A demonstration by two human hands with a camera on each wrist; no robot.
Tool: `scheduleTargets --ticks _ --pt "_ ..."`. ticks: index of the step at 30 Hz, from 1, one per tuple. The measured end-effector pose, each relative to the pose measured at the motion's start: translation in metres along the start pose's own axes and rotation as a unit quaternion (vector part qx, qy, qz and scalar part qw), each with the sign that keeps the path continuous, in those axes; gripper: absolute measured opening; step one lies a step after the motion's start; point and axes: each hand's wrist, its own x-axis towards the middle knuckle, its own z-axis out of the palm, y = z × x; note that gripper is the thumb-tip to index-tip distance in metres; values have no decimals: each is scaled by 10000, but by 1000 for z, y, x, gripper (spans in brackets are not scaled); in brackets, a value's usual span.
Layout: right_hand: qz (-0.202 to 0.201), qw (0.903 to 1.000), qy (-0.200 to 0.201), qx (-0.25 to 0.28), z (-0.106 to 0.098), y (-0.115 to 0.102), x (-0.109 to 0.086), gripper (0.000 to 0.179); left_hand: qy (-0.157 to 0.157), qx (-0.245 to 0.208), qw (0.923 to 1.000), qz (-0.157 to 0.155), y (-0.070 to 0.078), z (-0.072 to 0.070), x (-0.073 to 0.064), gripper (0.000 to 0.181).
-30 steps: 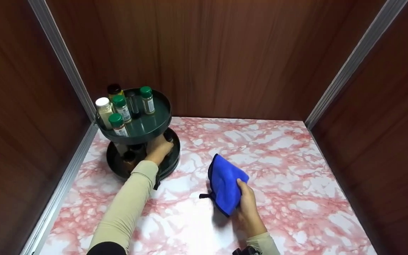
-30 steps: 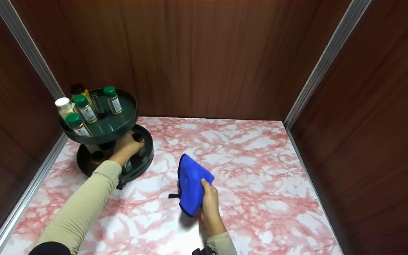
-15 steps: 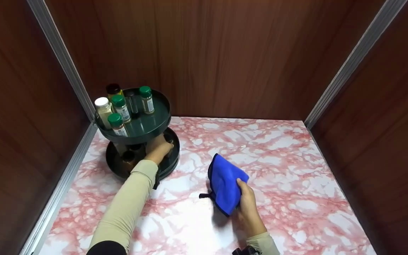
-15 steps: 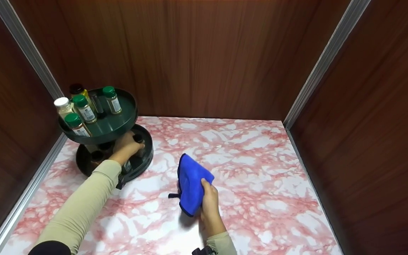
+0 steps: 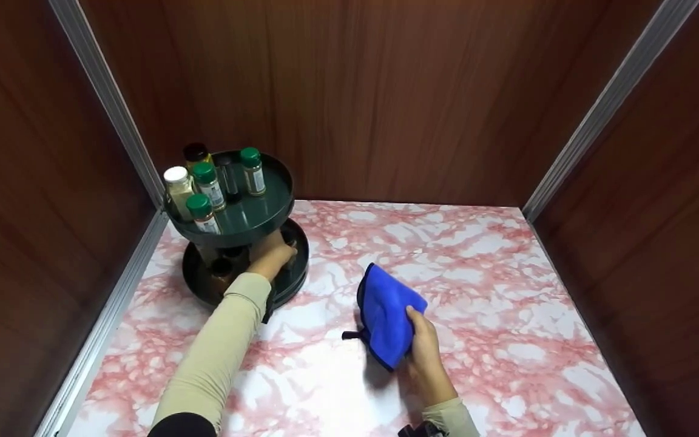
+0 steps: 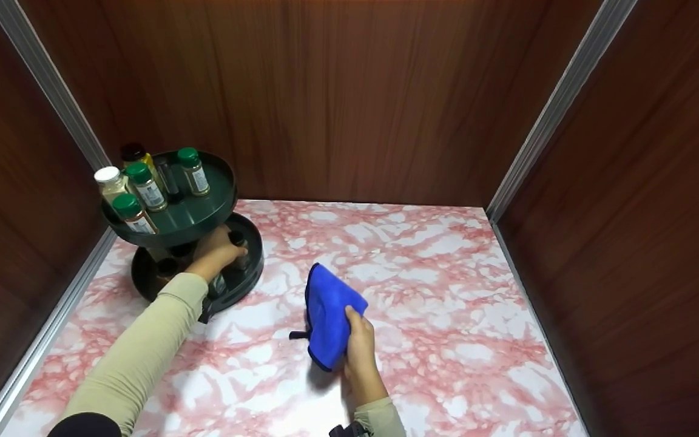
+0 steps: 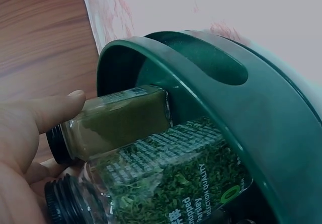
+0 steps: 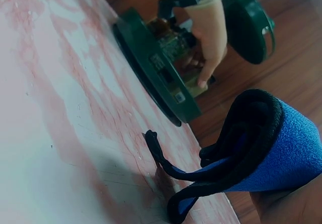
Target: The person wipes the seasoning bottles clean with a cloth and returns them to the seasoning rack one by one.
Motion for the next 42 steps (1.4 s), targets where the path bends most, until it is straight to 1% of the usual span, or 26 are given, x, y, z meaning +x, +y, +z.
scheduleTargets --ticks 6,9,13,17,21,24,28,33,35,37,39,42 --pt "-79 10000 -8 47 1 0 0 40 -22 153 9999 -23 0 0 1 70" --pt "-41 9999 19 107 0 -1 0 39 -46 202 9998 -60 0 1 1 70" --pt "-10 10000 54 -30 -1 -2 0 40 -81 330 9993 -130 2 1 1 69" --pt "-78 9997 112 -211 -1 -4 -1 39 -130 451 9987 -201 5 1 -1 72" --pt "-205 9991 244 -264 0 -6 0 35 -21 381 9992 -129 5 2 -3 75" --pt "-247 9988 320 -288 0 -7 1 32 143 320 9994 53 4 4 -4 77" --pt "-264 9984 339 -354 -1 -8 1 31 341 329 9984 320 2 5 -5 79" --pt "-305 9978 336 -493 -3 -9 1 39 510 426 9952 714 1 5 -10 76" --pt "-216 9982 309 -464 -4 -10 1 43 595 512 9928 905 1 5 -11 74" --pt "-102 9987 314 -385 -4 -11 1 45 719 663 9887 1134 1 5 -13 73" --pt "-125 9983 342 -452 -5 -12 1 45 885 897 9822 1392 1 6 -14 70" --pt "-286 9948 448 -868 -4 -19 0 41 1178 1267 9695 1735 2 6 -18 63"
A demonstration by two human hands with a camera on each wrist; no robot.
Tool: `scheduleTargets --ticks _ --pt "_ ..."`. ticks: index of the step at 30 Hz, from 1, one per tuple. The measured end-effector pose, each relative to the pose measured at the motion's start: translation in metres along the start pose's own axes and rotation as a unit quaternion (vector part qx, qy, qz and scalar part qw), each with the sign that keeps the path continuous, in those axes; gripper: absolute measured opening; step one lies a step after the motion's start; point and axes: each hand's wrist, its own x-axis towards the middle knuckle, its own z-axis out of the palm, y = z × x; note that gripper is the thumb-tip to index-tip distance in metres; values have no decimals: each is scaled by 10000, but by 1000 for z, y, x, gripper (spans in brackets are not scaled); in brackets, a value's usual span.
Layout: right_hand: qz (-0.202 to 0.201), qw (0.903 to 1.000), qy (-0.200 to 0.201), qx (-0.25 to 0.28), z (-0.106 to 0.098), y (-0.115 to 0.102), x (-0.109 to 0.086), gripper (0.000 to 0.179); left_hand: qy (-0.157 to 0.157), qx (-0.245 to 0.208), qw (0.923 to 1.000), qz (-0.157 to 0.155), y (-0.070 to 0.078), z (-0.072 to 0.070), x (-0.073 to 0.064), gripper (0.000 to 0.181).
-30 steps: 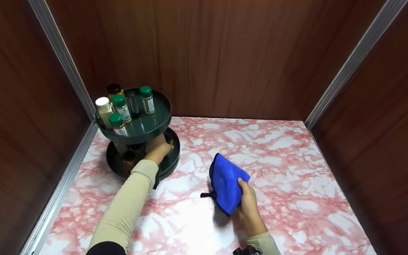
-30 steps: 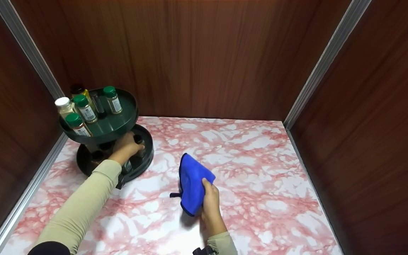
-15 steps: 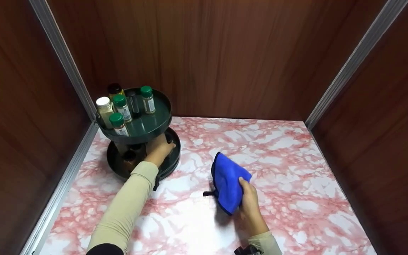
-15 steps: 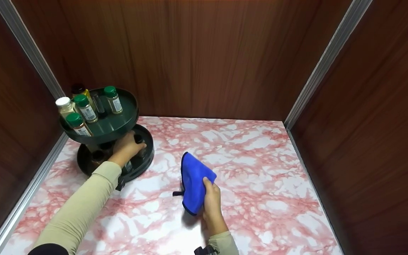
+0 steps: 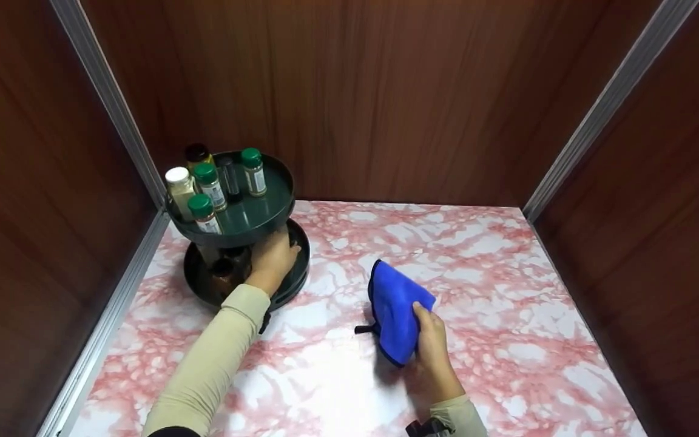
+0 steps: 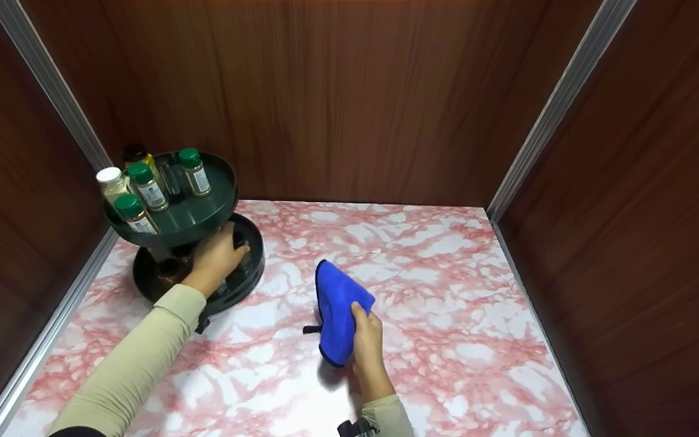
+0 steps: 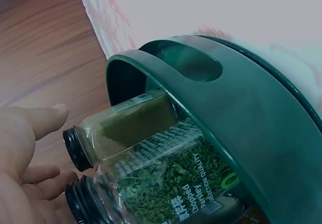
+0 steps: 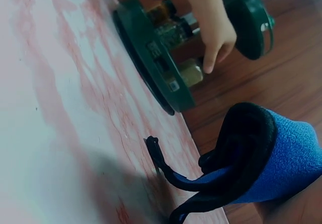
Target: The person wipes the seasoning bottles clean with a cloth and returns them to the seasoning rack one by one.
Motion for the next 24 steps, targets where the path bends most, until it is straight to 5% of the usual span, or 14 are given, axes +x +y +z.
scheduleTargets --ticks 4,9,24 --pt "-260 9979 133 -578 -2 -3 2 36 187 226 9994 160 5 -3 -7 58" --pt "-353 9975 223 -569 -3 -1 6 33 199 258 9991 265 13 -5 -15 57" --pt "-1105 9820 192 -1519 3 -10 7 27 1050 591 9788 1654 42 4 -45 52"
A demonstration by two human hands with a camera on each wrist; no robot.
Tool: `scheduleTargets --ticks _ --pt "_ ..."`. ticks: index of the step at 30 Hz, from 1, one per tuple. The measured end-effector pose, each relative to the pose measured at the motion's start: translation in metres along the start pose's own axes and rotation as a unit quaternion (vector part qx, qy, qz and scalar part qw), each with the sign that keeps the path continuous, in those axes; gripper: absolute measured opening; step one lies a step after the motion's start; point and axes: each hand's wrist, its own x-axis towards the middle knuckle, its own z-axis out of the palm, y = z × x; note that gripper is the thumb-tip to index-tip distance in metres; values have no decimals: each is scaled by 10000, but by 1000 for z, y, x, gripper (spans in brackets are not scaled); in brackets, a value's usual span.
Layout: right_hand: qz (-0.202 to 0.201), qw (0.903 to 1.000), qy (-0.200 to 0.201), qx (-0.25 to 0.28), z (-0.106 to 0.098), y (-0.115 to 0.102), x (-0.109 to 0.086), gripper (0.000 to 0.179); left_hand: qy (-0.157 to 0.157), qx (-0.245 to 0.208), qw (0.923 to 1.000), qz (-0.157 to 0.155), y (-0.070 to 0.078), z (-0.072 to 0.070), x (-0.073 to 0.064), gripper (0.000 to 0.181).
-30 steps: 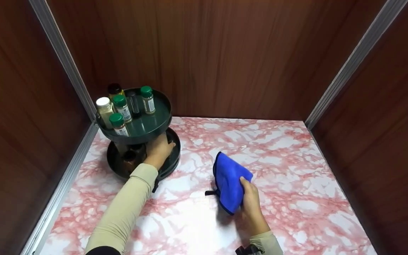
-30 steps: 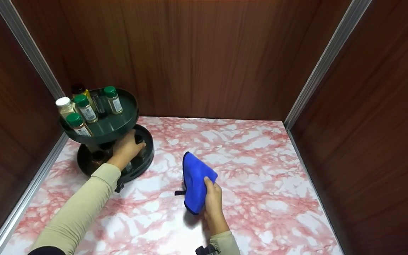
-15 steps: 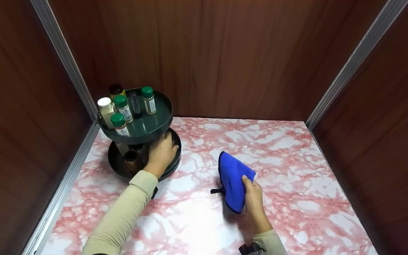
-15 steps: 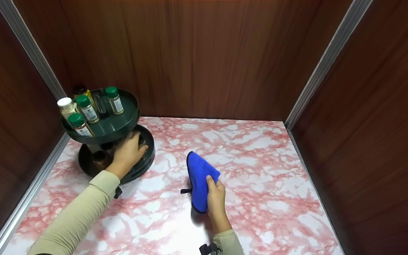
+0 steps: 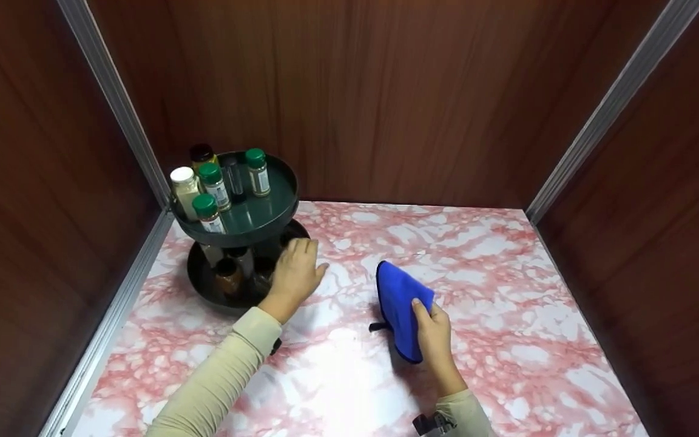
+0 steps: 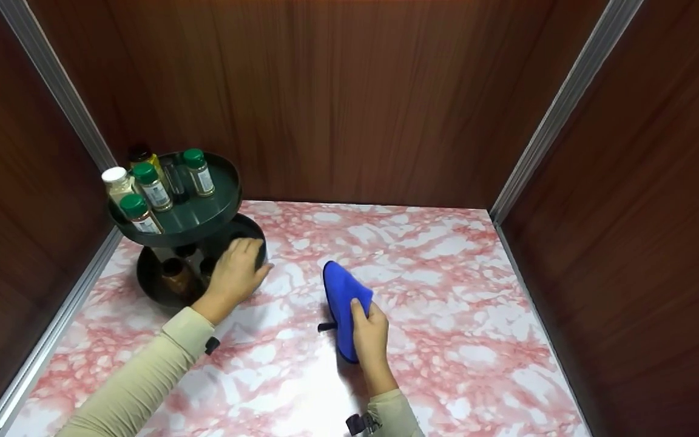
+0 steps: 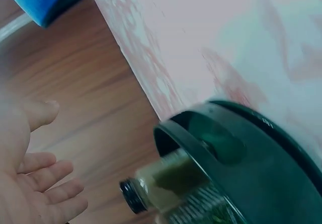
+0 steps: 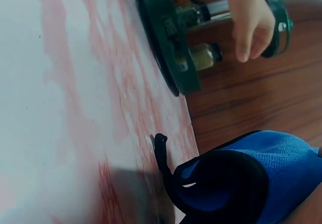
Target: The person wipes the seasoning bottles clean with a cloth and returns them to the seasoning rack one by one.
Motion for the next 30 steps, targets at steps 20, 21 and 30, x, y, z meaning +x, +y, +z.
scheduleTargets --ticks 20,21,30 --pt "-1288 9774 -285 -1655 5 24 3 15 -90 -340 9986 396 30 -16 -27 51" --pt "-1343 9755 -339 -1706 5 25 2 13 -63 -361 9985 406 30 -16 -28 51" --pt "-1867 9480 -1057 -2353 9 35 -5 7 -11 -493 9981 382 28 -18 -34 51"
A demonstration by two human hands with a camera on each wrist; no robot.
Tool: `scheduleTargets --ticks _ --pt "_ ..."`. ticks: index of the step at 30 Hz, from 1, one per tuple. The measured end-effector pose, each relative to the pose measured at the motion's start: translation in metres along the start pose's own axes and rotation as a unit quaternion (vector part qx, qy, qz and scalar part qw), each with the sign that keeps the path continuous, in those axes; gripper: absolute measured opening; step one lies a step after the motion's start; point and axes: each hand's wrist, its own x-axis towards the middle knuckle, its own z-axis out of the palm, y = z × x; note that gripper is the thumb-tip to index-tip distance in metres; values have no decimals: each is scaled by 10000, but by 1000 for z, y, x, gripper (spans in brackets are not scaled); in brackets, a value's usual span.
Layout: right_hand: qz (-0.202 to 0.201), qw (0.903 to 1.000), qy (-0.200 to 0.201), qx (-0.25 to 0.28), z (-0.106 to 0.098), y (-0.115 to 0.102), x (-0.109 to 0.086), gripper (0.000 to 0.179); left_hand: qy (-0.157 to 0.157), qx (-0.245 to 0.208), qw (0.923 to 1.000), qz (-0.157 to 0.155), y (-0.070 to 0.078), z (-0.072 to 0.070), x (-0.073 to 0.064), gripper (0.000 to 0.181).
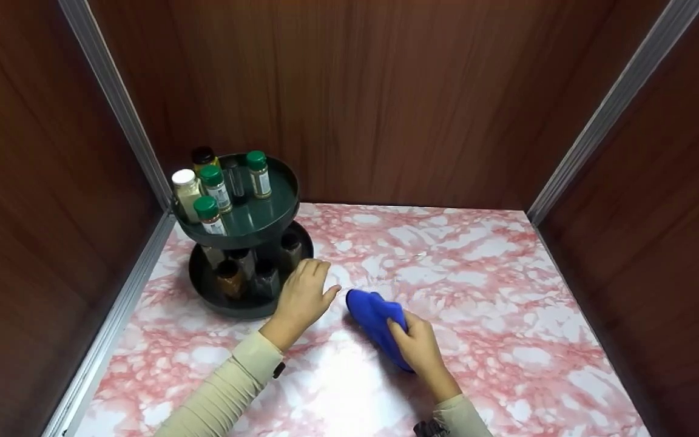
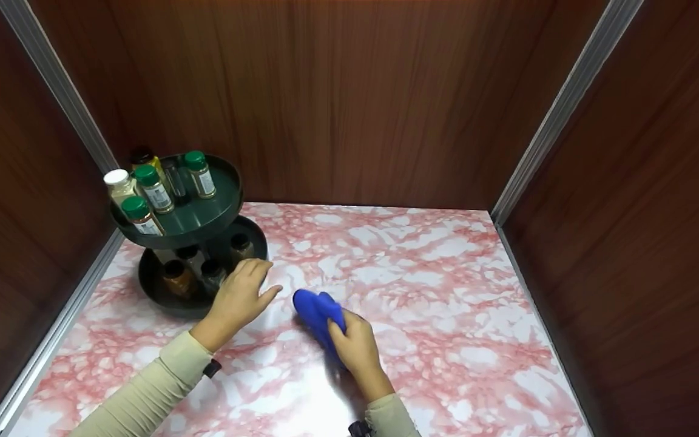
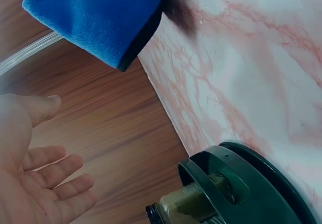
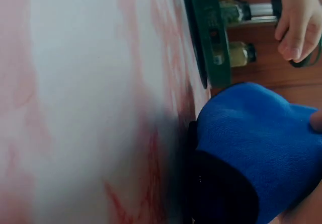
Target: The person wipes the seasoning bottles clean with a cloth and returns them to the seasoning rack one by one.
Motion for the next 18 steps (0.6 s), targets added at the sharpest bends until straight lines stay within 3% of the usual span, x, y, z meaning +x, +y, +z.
scheduleTargets --ticks 6,11,18 --pt "-445 9976 -425 -317 3 0 -1 2 -28 -36 10000 -47 -1 -2 -3 51" --pt "-786 9916 -838 -594 3 1 -2 18 -22 31 10000 0 -1 -3 -3 50" --pt "-1038 9818 -1251 -987 2 3 -6 5 -49 -45 10000 74 -2 -1 -6 51"
